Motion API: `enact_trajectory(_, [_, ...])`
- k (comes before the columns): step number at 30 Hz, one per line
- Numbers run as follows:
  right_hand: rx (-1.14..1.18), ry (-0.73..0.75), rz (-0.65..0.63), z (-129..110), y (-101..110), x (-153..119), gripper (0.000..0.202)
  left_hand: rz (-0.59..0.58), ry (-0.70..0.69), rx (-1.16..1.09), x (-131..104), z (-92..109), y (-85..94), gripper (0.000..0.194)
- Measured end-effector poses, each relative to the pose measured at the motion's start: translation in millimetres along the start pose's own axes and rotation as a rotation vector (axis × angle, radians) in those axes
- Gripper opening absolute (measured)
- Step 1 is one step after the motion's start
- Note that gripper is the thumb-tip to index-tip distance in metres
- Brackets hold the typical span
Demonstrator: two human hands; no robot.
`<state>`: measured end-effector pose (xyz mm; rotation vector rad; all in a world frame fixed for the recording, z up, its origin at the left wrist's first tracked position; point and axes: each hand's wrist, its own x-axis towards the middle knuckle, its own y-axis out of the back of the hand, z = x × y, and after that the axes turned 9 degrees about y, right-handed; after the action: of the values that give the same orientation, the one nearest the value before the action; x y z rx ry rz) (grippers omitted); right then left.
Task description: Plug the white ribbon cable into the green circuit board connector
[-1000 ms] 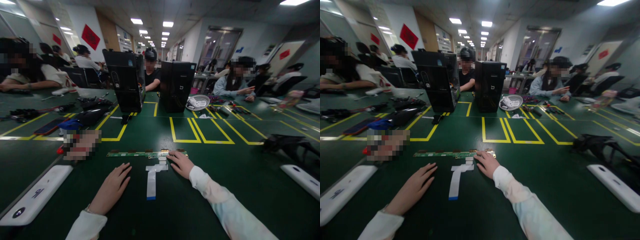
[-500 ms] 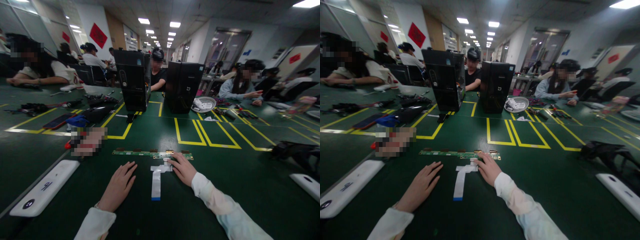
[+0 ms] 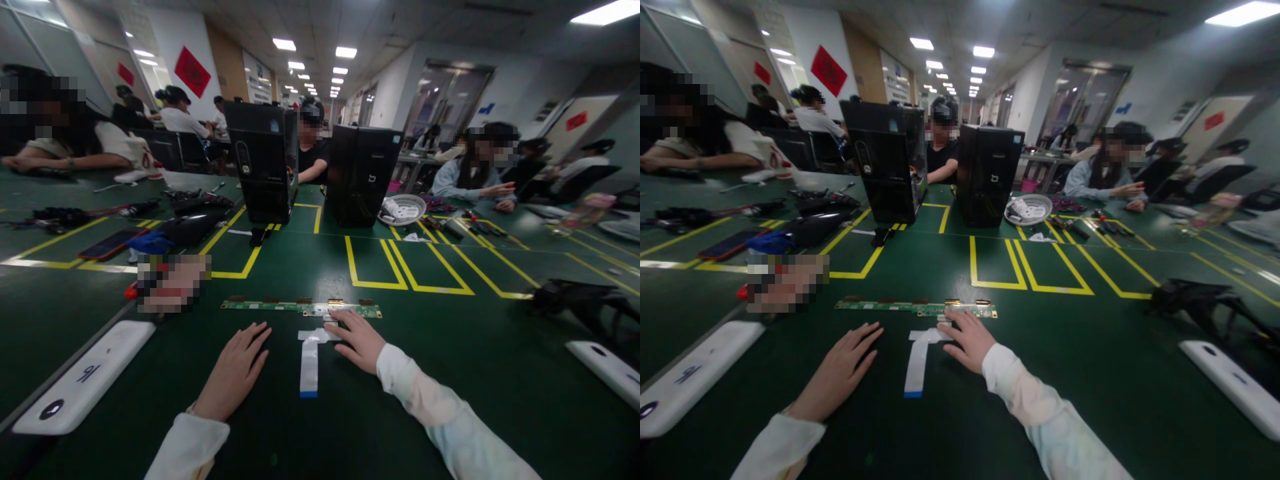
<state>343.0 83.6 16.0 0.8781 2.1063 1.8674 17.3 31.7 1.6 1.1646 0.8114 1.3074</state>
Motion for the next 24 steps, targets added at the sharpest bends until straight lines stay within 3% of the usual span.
enact_trajectory(5, [-0.031,-0.024,-0.015,-3.5,3.6,-16.3,0.049,-0.023,0.002,0.021,-0.1,1.5,2.2,0.048])
enact_trajectory(9, [-0.087,-0.065,0.006,-6.5,5.4,-48.1,0.046,-0.031,0.0,0.025,-0.4,2.1,3.2,0.048])
enact_trajectory(16, [-0.215,-0.23,0.093,-8.1,11.0,-143.9,0.047,-0.02,0.004,0.006,-0.6,1.2,2.2,0.048])
enact_trajectory(24, [-0.289,-0.557,0.118,-22.6,31.3,-260.2,0.045,-0.035,0.011,0.002,-0.1,-2.4,0.5,0.049])
